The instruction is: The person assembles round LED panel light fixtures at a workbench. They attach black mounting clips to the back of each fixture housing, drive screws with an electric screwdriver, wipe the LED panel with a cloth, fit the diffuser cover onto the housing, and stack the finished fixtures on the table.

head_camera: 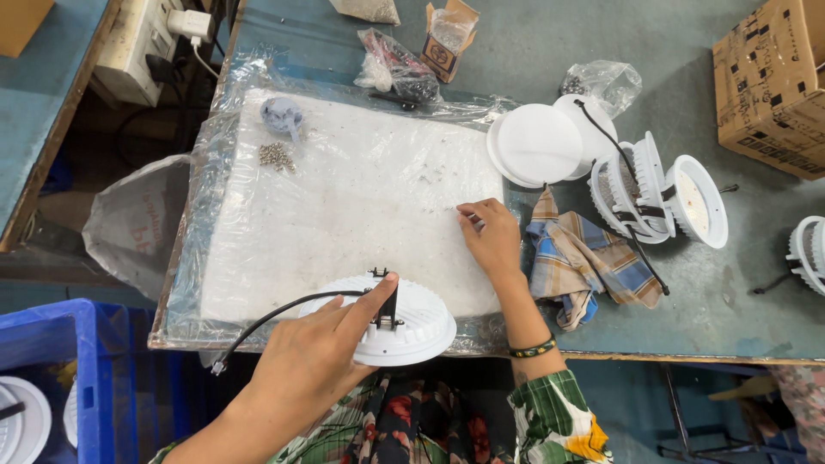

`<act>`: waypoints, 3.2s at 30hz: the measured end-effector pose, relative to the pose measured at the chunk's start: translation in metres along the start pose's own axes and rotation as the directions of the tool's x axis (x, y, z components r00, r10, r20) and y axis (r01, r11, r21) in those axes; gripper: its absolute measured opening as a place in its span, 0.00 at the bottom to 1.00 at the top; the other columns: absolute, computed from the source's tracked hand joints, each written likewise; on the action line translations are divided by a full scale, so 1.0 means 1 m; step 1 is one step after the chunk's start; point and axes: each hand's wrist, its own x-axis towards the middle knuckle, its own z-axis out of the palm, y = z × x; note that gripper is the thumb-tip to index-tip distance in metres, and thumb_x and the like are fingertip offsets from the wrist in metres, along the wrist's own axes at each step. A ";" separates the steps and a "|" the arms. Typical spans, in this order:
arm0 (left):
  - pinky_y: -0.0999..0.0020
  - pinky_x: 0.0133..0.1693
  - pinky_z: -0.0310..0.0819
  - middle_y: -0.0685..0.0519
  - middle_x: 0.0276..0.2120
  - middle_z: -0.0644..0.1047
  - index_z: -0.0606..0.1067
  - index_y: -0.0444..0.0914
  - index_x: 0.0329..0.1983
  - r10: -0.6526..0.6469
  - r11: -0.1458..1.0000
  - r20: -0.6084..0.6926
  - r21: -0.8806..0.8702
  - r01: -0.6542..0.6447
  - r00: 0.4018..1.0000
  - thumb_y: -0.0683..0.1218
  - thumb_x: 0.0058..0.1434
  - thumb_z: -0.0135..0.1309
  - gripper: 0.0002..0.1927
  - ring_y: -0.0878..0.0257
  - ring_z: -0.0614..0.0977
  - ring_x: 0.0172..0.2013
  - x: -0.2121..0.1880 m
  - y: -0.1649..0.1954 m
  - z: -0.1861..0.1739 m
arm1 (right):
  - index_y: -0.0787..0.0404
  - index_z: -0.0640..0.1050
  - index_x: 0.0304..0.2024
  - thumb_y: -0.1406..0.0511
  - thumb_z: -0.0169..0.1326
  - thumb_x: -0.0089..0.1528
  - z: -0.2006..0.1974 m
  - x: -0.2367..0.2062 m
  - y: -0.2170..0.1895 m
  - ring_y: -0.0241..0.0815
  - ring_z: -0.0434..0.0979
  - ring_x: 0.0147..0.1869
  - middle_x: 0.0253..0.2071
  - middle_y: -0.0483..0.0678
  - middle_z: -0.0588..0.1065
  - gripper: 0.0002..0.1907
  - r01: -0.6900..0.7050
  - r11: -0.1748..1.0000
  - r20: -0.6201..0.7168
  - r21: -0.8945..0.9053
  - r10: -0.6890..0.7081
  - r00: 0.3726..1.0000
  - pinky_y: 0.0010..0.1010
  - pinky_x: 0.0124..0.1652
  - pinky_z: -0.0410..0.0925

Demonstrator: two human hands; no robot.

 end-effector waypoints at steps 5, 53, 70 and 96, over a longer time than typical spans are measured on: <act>0.55 0.25 0.75 0.47 0.25 0.77 0.61 0.43 0.71 0.036 0.999 -0.037 -0.004 -0.036 0.999 0.50 0.47 0.69 0.48 0.49 0.81 0.27 -0.003 -0.001 0.004 | 0.57 0.85 0.38 0.67 0.63 0.61 0.001 -0.004 0.006 0.43 0.78 0.33 0.38 0.49 0.78 0.04 0.055 0.992 0.002 -0.112 -0.055 0.998 0.33 0.36 0.70; 0.59 0.26 0.73 0.49 0.28 0.78 0.54 0.33 0.74 0.277 0.960 0.053 0.027 -0.278 0.960 0.40 0.53 0.56 0.44 0.52 0.81 0.27 0.011 0.000 -0.004 | 0.65 0.85 0.35 0.68 0.66 0.58 -0.089 -0.080 -0.125 0.41 0.73 0.51 0.46 0.47 0.73 0.06 -0.266 0.736 0.567 0.623 -0.191 0.801 0.32 0.51 0.67; 0.59 0.23 0.72 0.51 0.27 0.78 0.55 0.38 0.75 0.224 0.974 0.001 0.029 -0.224 0.975 0.41 0.55 0.58 0.45 0.54 0.81 0.25 0.016 0.001 0.006 | 0.61 0.85 0.33 0.69 0.68 0.52 -0.102 -0.053 -0.149 0.41 0.76 0.49 0.41 0.45 0.75 0.07 -0.219 0.871 0.643 0.439 -0.135 0.754 0.32 0.52 0.67; 0.56 0.24 0.73 0.49 0.28 0.80 0.56 0.41 0.74 0.185 0.981 -0.115 -0.039 -0.190 0.976 0.49 0.53 0.64 0.47 0.51 0.82 0.25 0.021 -0.027 -0.006 | 0.64 0.85 0.36 0.68 0.70 0.54 -0.061 -0.030 -0.118 0.39 0.75 0.46 0.40 0.46 0.76 0.09 -0.383 0.655 0.661 0.651 -0.241 0.711 0.30 0.46 0.67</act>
